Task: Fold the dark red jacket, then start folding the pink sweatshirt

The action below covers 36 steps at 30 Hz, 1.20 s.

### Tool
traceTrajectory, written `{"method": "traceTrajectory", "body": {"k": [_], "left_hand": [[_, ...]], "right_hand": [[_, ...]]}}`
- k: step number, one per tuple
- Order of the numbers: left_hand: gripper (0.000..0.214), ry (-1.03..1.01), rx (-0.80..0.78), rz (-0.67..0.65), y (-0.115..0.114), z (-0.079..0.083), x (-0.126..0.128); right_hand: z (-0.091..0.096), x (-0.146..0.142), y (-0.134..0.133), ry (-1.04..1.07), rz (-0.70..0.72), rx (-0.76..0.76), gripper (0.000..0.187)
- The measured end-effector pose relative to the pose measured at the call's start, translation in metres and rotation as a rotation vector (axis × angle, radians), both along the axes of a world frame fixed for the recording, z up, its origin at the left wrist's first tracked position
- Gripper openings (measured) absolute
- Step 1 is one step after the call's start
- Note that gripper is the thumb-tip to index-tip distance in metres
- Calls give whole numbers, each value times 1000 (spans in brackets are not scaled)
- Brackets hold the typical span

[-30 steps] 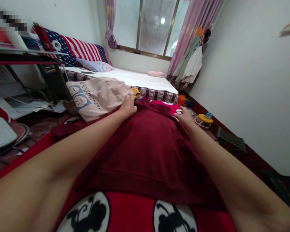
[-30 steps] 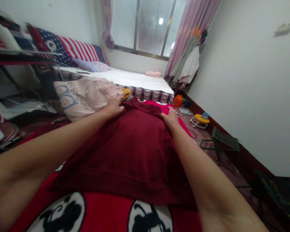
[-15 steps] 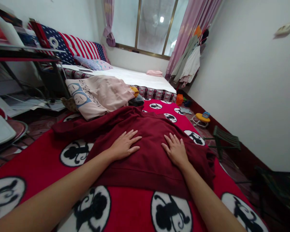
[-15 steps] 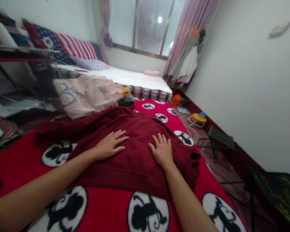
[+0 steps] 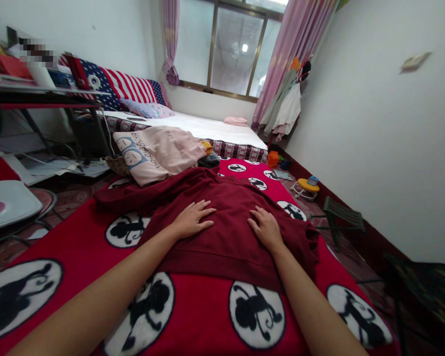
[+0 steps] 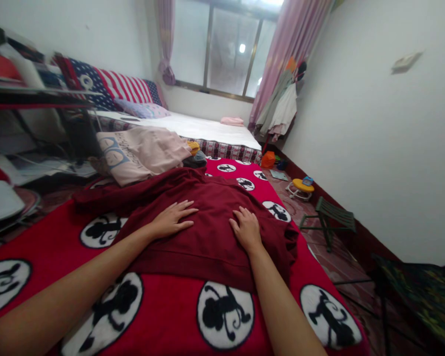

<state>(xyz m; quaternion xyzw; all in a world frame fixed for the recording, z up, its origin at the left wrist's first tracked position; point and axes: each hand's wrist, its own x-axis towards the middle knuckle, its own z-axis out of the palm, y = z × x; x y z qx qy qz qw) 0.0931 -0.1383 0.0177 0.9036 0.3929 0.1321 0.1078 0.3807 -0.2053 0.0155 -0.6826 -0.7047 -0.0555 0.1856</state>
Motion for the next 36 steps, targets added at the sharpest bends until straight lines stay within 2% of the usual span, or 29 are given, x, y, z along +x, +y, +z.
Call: {"method": "traceTrajectory", "body": {"k": [3,6,9,10,12,14,16,18,20,21,24,26,28,30,32,34,36], "left_hand": [[57,-6,8,-6,0,-1,0],[57,-5,17,-5,0,-3,0],[57,-8,24,-1,0,-4,0],[56,-9,26,1,0,-4,0],[56,-9,25,2,0,-4,1],[57,-3,19,5,0,-3,1],[57,2,12,11,-1,-2,2],[56,-1,12,12,-1,-2,2],[56,-10,17,10,-1,-3,2],[56,-14,19,9,-1,-3,2],[55,-22,17,7,-1,-4,2],[55,-27,15,9,-1,-4,2],[55,-33,14,12,-1,-4,2],[55,-33,13,13,-1,-4,2],[55,-24,14,11,-1,-3,3],[56,-6,12,11,-1,-3,3],[56,5,10,13,-1,-2,3]], "right_hand": [[2,1,-6,150,41,49,31],[26,9,-14,294,12,134,28],[68,36,-24,192,-215,274,29],[81,50,-27,119,-314,273,30],[99,81,-34,-7,-464,115,29],[101,109,-42,-44,-521,-169,25],[89,128,-50,30,-461,-404,30],[71,135,-58,106,-340,-464,28],[58,137,-62,105,-263,-420,18],[56,138,-64,81,-269,-406,13],[70,151,-66,11,-421,-331,7],[89,162,-66,-49,-566,-114,7],[106,166,-67,-120,-630,191,17],[118,156,-68,-152,-563,449,22],[123,131,-70,-139,-418,600,25],[121,96,-74,-113,-267,607,28],[115,59,-79,-111,-88,406,33]]}}
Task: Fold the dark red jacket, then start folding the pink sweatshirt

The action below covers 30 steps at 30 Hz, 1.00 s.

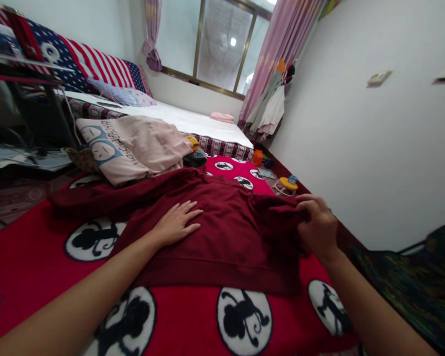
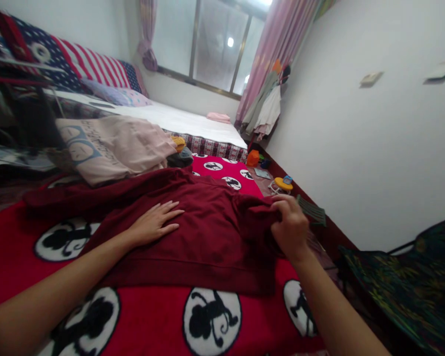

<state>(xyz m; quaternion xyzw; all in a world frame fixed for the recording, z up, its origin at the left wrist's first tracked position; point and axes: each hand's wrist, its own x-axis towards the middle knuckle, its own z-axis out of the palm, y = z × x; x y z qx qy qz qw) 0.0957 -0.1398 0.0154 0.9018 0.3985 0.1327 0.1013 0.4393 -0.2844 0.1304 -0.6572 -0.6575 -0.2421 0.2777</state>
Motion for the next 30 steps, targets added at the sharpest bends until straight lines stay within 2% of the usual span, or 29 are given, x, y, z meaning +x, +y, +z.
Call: {"method": "traceTrajectory", "body": {"k": [3,4,5,6,8,10,12,14,15,17,19,21,22,24,25,27,30], "left_hand": [[56,-8,3,2,0,-1,0],[56,-12,4,3,0,-1,0],[56,-12,5,3,0,-2,0],[56,-10,7,3,1,-2,0],[56,-3,12,1,1,-2,0],[56,6,19,0,0,-2,0],[55,10,27,2,0,-1,0],[54,11,36,-3,-1,0,0],[54,10,40,-6,-2,0,-1],[53,7,43,-10,-2,1,-1],[53,4,42,-8,-3,1,-1],[53,3,38,-5,-3,0,-1],[53,2,36,-4,-2,0,-1],[53,-7,31,-1,-1,-1,-1],[53,-16,29,-2,-1,-2,-1],[52,-48,22,-12,1,-3,-1],[47,-156,-7,-39,0,-2,-3]], "right_hand": [[-8,-41,-6,-10,300,-566,33],[-8,-48,-5,23,361,-677,32],[-8,-52,-2,75,381,-707,30],[-6,-53,3,133,357,-665,27],[-1,-52,18,203,224,-511,20],[-1,-55,33,182,94,-481,24],[-9,-65,42,79,61,-614,44],[-21,-81,44,-86,101,-769,62],[-27,-87,43,-170,123,-823,60],[-31,-90,44,-260,139,-878,39],[-23,-72,51,-207,138,-891,28],[-9,-35,64,-51,110,-795,26],[-3,-13,71,47,77,-657,27],[3,31,83,196,-135,-208,32],[1,48,85,207,-219,-40,36],[-10,66,83,184,-279,100,39],[-33,54,60,114,-158,101,39]]}}
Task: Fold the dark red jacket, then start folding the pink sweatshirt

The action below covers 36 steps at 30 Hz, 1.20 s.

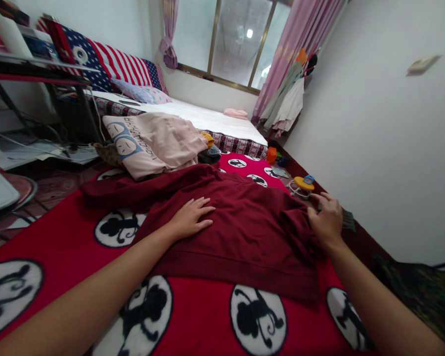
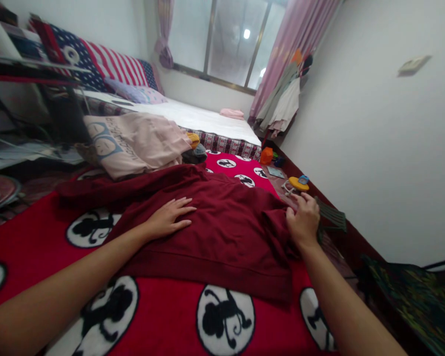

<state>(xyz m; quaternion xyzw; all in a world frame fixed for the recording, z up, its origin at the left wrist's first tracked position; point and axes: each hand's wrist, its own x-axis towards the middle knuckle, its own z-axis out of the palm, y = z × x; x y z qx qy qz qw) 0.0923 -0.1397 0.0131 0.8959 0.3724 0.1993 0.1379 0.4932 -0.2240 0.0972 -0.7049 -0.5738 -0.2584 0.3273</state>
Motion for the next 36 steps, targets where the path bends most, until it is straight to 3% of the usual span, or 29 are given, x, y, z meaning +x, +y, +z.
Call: {"method": "traceTrajectory", "body": {"k": [2,4,6,10,13,15,18,21,25,31,33,36], "left_hand": [[43,-120,-59,-43,-3,4,-6],[39,-225,-132,-103,-9,11,-19],[34,-268,-158,-149,-18,21,-41],[38,-131,-111,-177,-40,42,-104],[56,72,-132,-181,-60,52,-144],[66,179,-120,-169,-72,53,-157],[72,269,-26,-157,-80,47,-159],[62,292,98,-180,-74,38,-149],[43,195,99,-251,-68,46,-135],[31,-34,-120,-134,-98,93,-126],[29,2,-228,-104,-108,102,-126],[28,125,-519,-155,-112,107,-127]], "right_hand": [[-11,-20,-25,-23,212,-98,35],[-17,-36,-54,-40,463,-313,32],[-21,-41,-84,-74,621,-541,39],[-35,-26,-132,-166,629,-789,66],[-51,-15,-145,-223,592,-801,74],[-60,-14,-143,-240,595,-769,75],[-72,-17,-129,-222,617,-690,69],[-76,-22,-115,-131,612,-599,46],[-57,-24,-109,78,587,-484,23],[-5,11,-121,310,465,-481,20],[-4,25,-125,320,457,-575,22],[-13,33,-128,191,486,-763,26]]}}
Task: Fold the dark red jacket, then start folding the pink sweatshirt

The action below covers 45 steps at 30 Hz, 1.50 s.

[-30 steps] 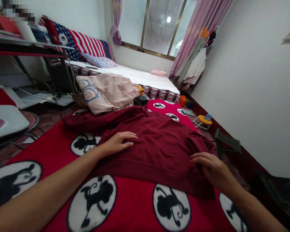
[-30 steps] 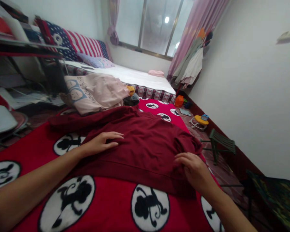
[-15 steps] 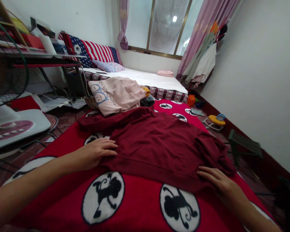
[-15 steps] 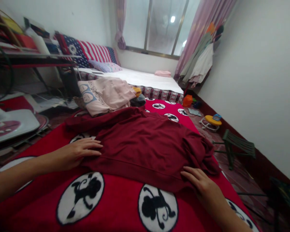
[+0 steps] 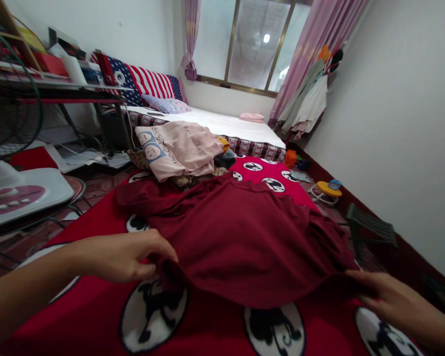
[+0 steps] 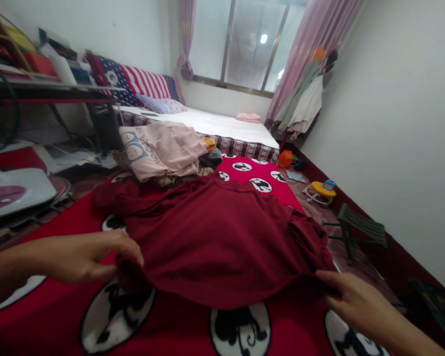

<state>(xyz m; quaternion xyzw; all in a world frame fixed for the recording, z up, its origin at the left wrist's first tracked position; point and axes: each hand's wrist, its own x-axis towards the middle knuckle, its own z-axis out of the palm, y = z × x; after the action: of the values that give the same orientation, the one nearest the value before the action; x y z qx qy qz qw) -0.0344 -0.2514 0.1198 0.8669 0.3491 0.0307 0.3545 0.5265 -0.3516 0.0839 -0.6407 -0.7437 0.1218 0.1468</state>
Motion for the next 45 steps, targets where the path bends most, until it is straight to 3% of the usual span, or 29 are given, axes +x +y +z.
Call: {"method": "traceTrajectory", "body": {"k": [2,4,8,10,12,15,18,22,24,27,30,33,35,38,40,42,45], "left_hand": [[30,36,-152,-53,8,0,1],[31,3,-107,3,24,-2,5],[38,83,431,398,70,-19,20],[44,249,631,531,89,-31,31],[44,394,705,551,102,-41,41],[35,484,724,525,114,-47,45],[36,442,777,590,122,-39,32],[37,411,818,741,132,-22,16],[33,432,851,711,132,-19,24],[34,365,938,583,129,-24,58],[35,258,851,542,130,-32,100],[38,276,687,634,145,-35,129],[41,308,609,673,160,-37,138],[37,317,542,693,182,-42,143],[30,306,527,720,192,-46,144],[29,278,540,749,199,-51,142],[37,143,612,782,200,-61,140]], "right_hand": [[-1,-7,2,-100,82,-64,36],[7,-25,10,-137,118,-73,41],[25,-82,51,31,63,-6,30],[20,-108,79,192,19,35,30],[4,-125,105,333,-18,54,35],[-25,-129,135,378,-80,71,39],[-43,-120,150,327,-127,86,36],[-45,-112,163,384,-215,7,39],[-42,-113,174,420,-281,3,51],[-39,-116,198,478,-369,49,72],[-40,-115,222,587,-494,75,86],[-43,-110,239,714,-633,84,91],[-45,-107,244,778,-679,77,75],[-44,-103,249,829,-686,35,33],[-43,-99,252,861,-699,40,16],[-45,-94,255,889,-720,91,14],[-54,-88,257,919,-724,238,31]]}}
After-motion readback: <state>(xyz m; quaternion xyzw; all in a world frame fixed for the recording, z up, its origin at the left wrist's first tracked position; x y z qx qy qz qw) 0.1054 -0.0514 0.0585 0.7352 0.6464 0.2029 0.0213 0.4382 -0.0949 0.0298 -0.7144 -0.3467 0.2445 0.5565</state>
